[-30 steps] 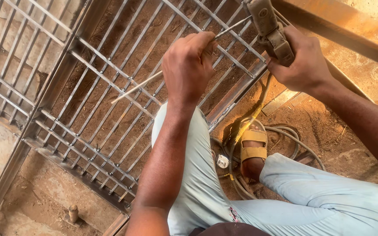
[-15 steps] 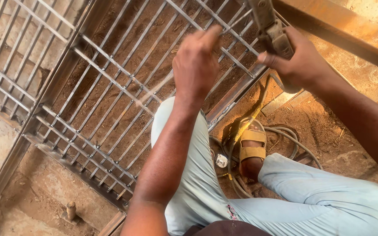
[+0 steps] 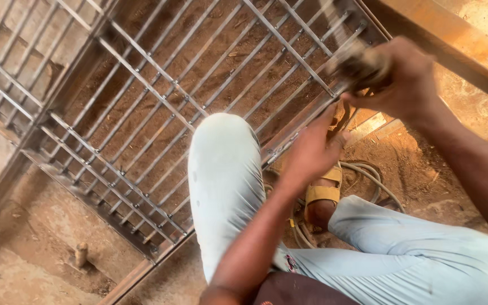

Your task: The person sits on the floor of a metal workshop and arc-welds the joints of steel grid panels using an electrode holder, producing sparks as they weld along the bars. They reposition along the panel and handle the welding cable and electrodes between welds.

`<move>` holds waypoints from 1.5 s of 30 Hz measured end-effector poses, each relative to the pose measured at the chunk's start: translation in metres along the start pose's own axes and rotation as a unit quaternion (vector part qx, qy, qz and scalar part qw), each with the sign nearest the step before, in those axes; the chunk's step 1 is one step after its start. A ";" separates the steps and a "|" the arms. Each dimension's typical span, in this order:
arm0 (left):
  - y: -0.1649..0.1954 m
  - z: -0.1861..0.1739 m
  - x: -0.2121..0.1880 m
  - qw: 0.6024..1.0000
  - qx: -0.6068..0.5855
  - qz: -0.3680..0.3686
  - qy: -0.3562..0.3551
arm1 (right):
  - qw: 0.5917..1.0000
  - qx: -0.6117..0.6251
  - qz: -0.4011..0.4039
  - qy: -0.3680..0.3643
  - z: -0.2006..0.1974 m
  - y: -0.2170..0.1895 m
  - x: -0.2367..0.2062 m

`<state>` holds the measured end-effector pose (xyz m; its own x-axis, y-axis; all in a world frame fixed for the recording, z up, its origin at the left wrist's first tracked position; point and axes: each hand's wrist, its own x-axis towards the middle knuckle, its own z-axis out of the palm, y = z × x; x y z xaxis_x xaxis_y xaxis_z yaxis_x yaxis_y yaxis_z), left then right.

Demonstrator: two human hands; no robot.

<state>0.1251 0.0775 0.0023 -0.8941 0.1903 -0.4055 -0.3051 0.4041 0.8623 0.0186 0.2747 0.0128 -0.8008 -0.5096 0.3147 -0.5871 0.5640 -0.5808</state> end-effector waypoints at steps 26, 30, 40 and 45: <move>-0.046 0.073 -0.005 0.958 -0.259 -0.119 0.030 | 0.976 -0.096 0.095 -0.169 0.061 -0.014 -0.018; -0.042 0.075 -0.008 0.958 -0.274 -0.079 0.041 | 0.980 -0.089 0.086 -0.153 0.057 -0.015 -0.022; -0.023 0.061 -0.013 0.961 -0.262 -0.077 0.041 | 0.987 -0.046 0.114 -0.107 0.045 -0.007 -0.020; -0.021 0.057 -0.011 0.951 -0.299 -0.022 0.072 | 0.989 -0.039 0.094 -0.110 0.056 0.002 -0.024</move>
<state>0.1602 0.1176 -0.0281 -0.8984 0.0430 -0.4371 -0.4372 -0.1807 0.8810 0.0433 0.2517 -0.0383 -0.8564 -0.5154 0.0300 -0.4443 0.7063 -0.5511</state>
